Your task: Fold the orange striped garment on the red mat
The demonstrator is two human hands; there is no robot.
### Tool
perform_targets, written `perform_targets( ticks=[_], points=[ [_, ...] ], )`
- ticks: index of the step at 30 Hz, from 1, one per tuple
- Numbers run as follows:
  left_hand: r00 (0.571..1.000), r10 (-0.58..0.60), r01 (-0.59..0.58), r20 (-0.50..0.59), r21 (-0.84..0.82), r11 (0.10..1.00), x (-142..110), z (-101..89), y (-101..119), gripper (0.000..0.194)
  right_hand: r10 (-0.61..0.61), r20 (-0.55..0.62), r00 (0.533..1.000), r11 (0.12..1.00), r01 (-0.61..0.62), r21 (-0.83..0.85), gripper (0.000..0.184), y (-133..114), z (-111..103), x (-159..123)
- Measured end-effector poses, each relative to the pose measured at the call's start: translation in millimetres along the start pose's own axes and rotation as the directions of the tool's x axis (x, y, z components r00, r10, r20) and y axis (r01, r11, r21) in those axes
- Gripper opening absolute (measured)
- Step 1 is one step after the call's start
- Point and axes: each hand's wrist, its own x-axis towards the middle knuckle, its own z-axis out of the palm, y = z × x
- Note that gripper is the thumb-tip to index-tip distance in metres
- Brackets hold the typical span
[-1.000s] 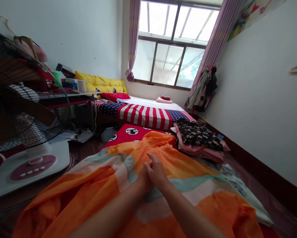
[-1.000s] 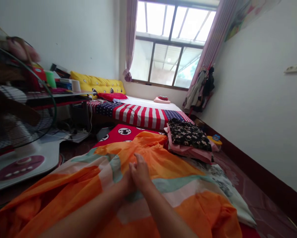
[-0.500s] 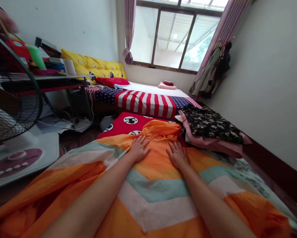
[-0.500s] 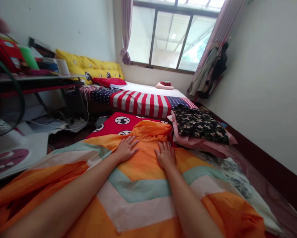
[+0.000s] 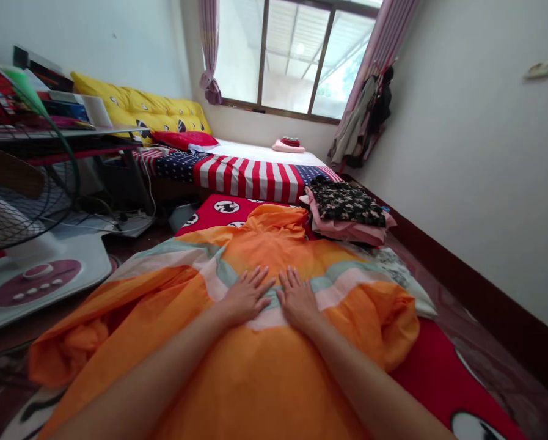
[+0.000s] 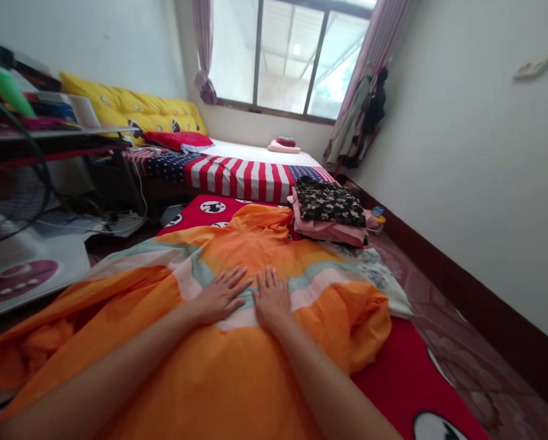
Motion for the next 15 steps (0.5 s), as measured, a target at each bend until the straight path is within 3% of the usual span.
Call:
perform_targets(
  ticks=[2, 5, 7, 9, 11, 12, 13, 15],
  points=[
    [0.999, -0.049, 0.049, 0.006, 0.028, 0.998, -29, 0.6, -12, 0.053, 0.057, 0.021, 0.998, 0.998, -0.056, -0.020, 0.057, 19, -4, -32],
    [0.974, -0.220, 0.214, 0.059, 0.098, 0.972, -53, -9.8, -16, 0.053, 0.091, 0.002, 0.996, 0.995, -0.091, 0.038, 0.047, 51, -24, -74],
    [0.958, -0.284, 0.278, 0.036, 0.127, 0.952, -64, -15.3, -5, 0.054, 0.064, -0.139, 0.988, 0.982, -0.038, 0.184, 0.036, 69, -36, -105],
    [0.969, -0.247, 0.248, -0.014, 0.099, 0.964, -74, -13.6, 10, 0.055, 0.140, -0.366, 0.920, 0.945, -0.014, 0.326, 0.031, 85, -43, -139],
    [0.985, -0.167, 0.170, -0.053, 0.056, 0.984, -83, -4.4, 22, 0.056, 0.308, -0.511, 0.802, 0.908, -0.088, 0.410, 0.030, 101, -41, -174],
    [0.987, -0.143, 0.146, -0.068, 0.045, 0.988, -88, 1.6, 26, 0.055, 0.394, -0.516, 0.761, 0.881, -0.153, 0.447, 0.031, 108, -38, -189],
    [0.987, -0.137, 0.141, -0.086, 0.044, 0.989, -91, 7.6, 29, 0.054, 0.464, -0.471, 0.750, 0.847, -0.220, 0.484, 0.031, 114, -35, -203],
    [0.980, -0.154, 0.162, -0.129, 0.051, 0.985, -95, 17.0, 31, 0.054, 0.536, -0.292, 0.792, 0.769, -0.316, 0.555, 0.032, 120, -29, -224]
  ],
)
